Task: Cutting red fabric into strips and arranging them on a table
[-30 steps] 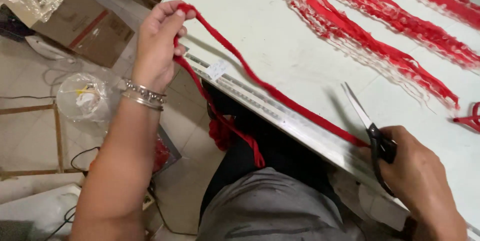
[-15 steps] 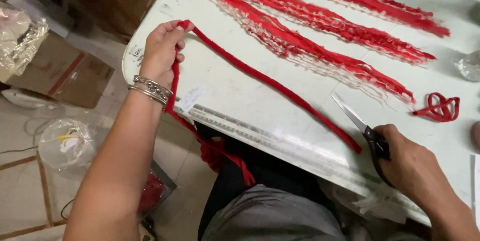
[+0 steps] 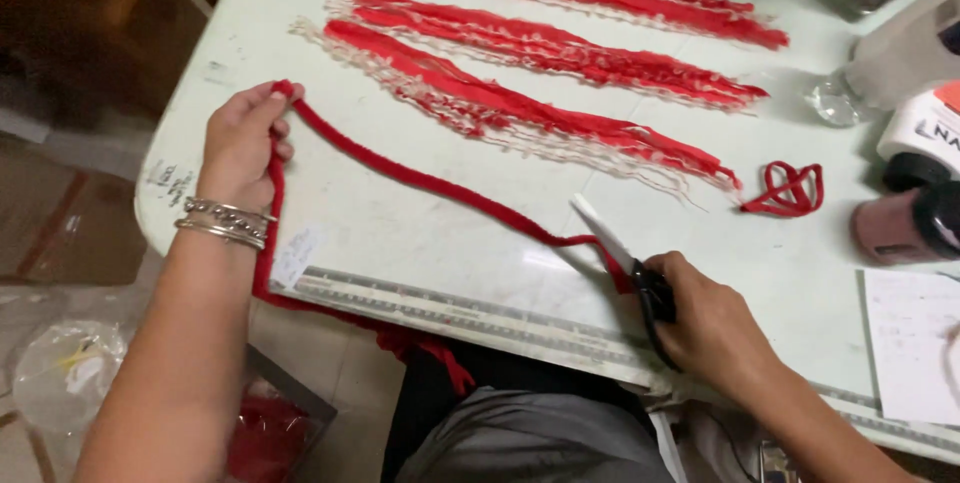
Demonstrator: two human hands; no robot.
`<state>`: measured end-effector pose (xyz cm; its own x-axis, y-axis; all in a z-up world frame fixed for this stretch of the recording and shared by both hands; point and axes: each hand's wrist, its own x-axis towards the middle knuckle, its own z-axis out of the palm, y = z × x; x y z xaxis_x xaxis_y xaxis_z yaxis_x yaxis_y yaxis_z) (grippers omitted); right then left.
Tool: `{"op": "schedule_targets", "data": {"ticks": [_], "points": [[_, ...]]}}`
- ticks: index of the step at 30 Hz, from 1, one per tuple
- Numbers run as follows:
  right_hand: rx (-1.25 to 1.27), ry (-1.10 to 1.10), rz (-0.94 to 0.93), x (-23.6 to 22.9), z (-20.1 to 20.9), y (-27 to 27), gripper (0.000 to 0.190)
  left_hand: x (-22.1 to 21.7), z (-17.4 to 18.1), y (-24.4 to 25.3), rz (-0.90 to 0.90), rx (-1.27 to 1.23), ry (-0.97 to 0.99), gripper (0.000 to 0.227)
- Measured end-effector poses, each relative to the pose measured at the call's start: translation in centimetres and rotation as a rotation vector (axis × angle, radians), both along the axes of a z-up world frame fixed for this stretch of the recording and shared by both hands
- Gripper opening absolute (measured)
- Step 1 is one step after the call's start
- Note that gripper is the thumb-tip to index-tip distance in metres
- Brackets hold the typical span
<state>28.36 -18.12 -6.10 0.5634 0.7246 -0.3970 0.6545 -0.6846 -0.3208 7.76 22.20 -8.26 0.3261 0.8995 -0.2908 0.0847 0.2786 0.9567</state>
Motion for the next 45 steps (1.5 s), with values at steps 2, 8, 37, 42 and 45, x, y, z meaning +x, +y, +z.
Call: {"op": "schedule_targets", "data": {"ticks": [2,8,37,42,45], "points": [[0.045,-0.016,-0.005,0.3,0.0,0.3,0.041,0.5,0.9,-0.5,0.001,-0.034,0.007,0.01],[0.117,-0.037,-0.022,1.0,-0.5,1.0,0.038,0.7,1.9,-0.7,0.05,-0.081,0.023,0.005],[0.057,-0.214,-0.325,7.3,2.4,1.0,0.035,3.8,-2.2,4.3,0.037,0.301,0.347,0.014],[0.435,-0.107,-0.438,3.3,5.0,1.0,0.039,1.4,5.5,-3.1,-0.07,0.181,0.379,0.026],[0.882,0.271,-0.506,-0.7,5.3,1.6,0.037,-0.4,7.7,-8.8,-0.434,0.31,0.193,0.02]]}}
